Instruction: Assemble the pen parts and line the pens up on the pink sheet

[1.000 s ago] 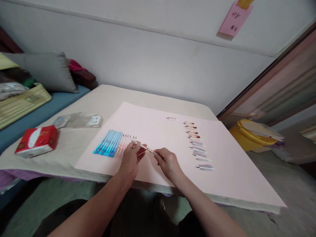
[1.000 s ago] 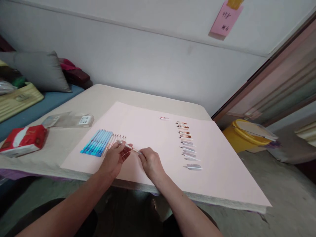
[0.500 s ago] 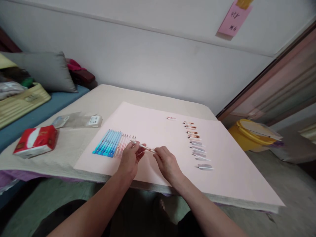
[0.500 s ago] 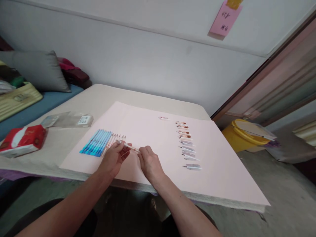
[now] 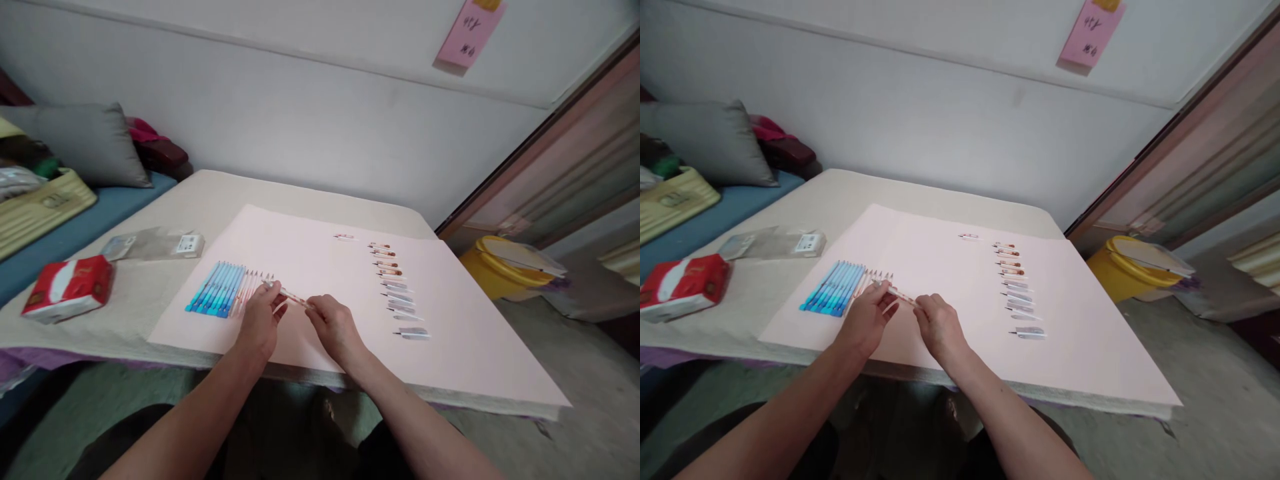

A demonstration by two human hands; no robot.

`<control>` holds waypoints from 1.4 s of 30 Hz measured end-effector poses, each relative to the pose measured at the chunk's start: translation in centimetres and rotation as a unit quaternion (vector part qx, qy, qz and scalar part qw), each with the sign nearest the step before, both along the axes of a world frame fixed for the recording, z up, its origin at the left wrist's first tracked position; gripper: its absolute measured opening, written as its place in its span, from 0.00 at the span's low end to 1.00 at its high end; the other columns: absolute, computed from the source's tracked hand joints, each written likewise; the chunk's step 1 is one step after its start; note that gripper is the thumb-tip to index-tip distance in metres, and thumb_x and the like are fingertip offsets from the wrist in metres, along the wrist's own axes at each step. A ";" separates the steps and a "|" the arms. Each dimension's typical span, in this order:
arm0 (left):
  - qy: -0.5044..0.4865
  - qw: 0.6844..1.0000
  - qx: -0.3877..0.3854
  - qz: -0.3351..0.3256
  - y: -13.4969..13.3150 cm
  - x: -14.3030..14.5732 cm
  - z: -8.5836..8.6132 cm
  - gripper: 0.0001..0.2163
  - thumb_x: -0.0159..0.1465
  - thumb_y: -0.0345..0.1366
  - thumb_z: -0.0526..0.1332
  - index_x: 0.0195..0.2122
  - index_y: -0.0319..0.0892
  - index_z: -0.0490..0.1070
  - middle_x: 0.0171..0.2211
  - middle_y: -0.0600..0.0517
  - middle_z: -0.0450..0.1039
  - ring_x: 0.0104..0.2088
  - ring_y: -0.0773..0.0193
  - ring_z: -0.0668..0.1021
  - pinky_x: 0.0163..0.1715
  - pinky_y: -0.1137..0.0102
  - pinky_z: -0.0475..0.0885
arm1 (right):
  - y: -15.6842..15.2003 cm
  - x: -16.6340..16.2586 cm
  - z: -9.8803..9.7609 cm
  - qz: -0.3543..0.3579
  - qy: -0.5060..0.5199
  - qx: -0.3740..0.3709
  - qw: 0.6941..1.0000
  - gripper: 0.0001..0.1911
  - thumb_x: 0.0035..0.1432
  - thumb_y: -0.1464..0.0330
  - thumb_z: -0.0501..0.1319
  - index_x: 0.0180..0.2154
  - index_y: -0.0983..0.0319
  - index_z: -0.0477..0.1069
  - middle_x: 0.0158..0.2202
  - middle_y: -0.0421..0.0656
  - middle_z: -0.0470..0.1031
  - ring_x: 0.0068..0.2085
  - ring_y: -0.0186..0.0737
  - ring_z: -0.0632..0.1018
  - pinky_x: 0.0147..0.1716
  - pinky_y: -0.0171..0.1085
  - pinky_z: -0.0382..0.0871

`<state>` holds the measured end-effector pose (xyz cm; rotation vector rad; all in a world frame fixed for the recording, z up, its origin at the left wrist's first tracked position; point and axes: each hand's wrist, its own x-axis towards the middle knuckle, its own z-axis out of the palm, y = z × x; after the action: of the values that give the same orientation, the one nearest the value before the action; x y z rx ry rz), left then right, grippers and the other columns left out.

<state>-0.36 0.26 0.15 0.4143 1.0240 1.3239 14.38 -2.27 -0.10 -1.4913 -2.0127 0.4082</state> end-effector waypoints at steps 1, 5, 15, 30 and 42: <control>0.012 1.000 -0.004 0.010 0.1 0.0 0.0 0.10 0.51 0.39 0.66 0.29 0.41 0.68 0.30 0.55 0.67 0.30 0.71 0.70 0.33 0.73 0.65 | -0.1 -0.1 0.0 0.002 0.008 -0.003 1.000 0.05 0.58 0.72 0.56 0.34 0.61 0.70 0.31 0.42 0.71 0.33 0.37 0.72 0.33 0.33 0.62; 0.036 0.999 -0.006 0.031 0.3 -0.3 0.1 0.11 0.48 0.36 0.67 0.30 0.40 0.69 0.30 0.55 0.67 0.30 0.71 0.70 0.35 0.73 0.64 | -0.2 -0.5 -0.1 0.002 0.063 -0.043 0.997 0.05 0.57 0.72 0.57 0.32 0.61 0.71 0.28 0.41 0.71 0.31 0.35 0.72 0.30 0.32 0.61; 0.061 0.997 0.001 0.049 0.5 -0.4 0.2 0.10 0.49 0.36 0.66 0.32 0.42 0.70 0.35 0.54 0.70 0.33 0.70 0.71 0.35 0.73 0.63 | 0.0 -0.6 0.2 0.000 0.140 -0.121 0.983 0.06 0.56 0.70 0.56 0.28 0.61 0.69 0.22 0.38 0.67 0.22 0.31 0.69 0.23 0.29 0.59; 0.059 0.997 0.025 0.042 0.8 -0.8 -0.3 0.14 0.48 0.32 0.66 0.37 0.40 0.71 0.34 0.50 0.71 0.33 0.68 0.73 0.35 0.72 0.65 | -0.3 -0.7 0.4 -0.006 0.243 -0.201 0.949 0.06 0.55 0.68 0.56 0.27 0.62 0.68 0.15 0.33 0.62 0.17 0.28 0.66 0.19 0.28 0.58; 0.072 0.996 0.028 0.051 0.9 -0.7 -0.2 0.13 0.47 0.33 0.67 0.35 0.40 0.71 0.33 0.51 0.71 0.31 0.70 0.72 0.33 0.73 0.65 | 0.0 -0.8 -0.3 0.000 0.301 -0.262 0.917 0.06 0.53 0.66 0.57 0.28 0.62 0.67 0.18 0.34 0.65 0.15 0.28 0.67 0.15 0.28 0.57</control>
<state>-1.10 1.12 -0.03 0.5116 1.1433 1.4329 13.58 -2.29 -0.35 -1.4116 -1.4592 1.3146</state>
